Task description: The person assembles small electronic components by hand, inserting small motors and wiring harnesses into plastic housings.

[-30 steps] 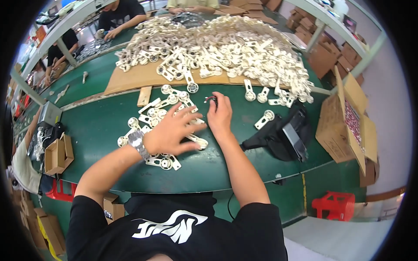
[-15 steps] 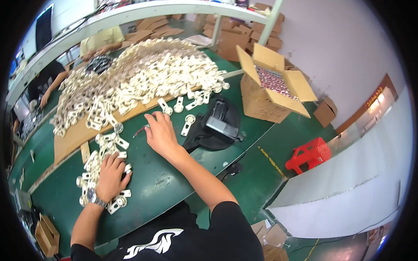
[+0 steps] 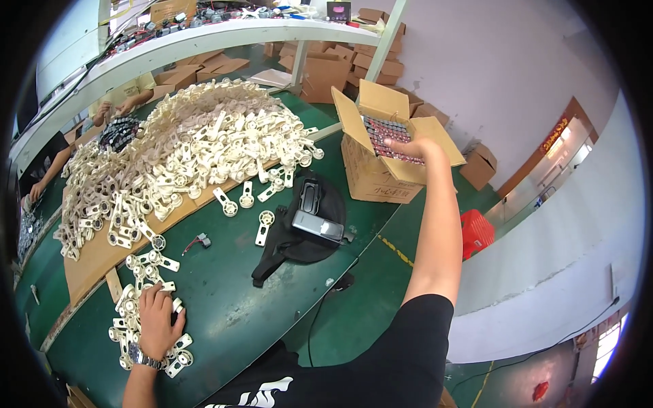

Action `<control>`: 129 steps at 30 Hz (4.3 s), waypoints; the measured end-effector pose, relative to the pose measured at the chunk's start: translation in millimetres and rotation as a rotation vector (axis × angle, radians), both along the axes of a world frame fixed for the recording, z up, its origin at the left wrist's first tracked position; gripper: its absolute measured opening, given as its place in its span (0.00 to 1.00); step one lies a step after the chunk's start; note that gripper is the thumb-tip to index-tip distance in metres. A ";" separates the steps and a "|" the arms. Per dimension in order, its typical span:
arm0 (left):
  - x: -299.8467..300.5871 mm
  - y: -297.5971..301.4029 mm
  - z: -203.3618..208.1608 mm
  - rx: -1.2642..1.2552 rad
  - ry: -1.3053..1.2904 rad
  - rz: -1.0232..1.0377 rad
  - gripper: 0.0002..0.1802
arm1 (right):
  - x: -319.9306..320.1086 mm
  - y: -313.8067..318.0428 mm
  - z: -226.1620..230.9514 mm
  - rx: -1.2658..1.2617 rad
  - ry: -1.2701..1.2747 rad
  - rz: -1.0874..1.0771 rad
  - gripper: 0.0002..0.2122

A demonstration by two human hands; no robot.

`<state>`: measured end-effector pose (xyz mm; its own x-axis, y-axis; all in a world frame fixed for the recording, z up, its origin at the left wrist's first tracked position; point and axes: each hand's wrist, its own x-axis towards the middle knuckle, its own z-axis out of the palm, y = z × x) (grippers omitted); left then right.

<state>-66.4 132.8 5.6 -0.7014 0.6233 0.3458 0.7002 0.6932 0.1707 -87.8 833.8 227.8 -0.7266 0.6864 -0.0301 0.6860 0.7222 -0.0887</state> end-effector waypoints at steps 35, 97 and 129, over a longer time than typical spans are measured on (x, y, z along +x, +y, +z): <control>-3.1 4.1 -0.7 0.031 -0.061 0.012 0.18 | -68.7 8.6 -46.3 -0.221 -0.364 -0.251 0.28; -204.4 673.8 150.5 0.617 -1.412 -0.189 0.15 | -48.4 -13.0 -56.9 -0.066 0.271 -0.037 0.20; -209.1 672.2 132.5 0.869 -1.748 -0.324 0.13 | -114.4 91.5 -66.8 -0.192 0.009 -0.616 0.41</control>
<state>-275.6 805.0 138.1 -0.4697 0.8482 -0.2450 -0.5165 -0.0389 0.8554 -202.2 925.2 161.0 -0.2019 0.9610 -0.1893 0.9685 0.1670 -0.1849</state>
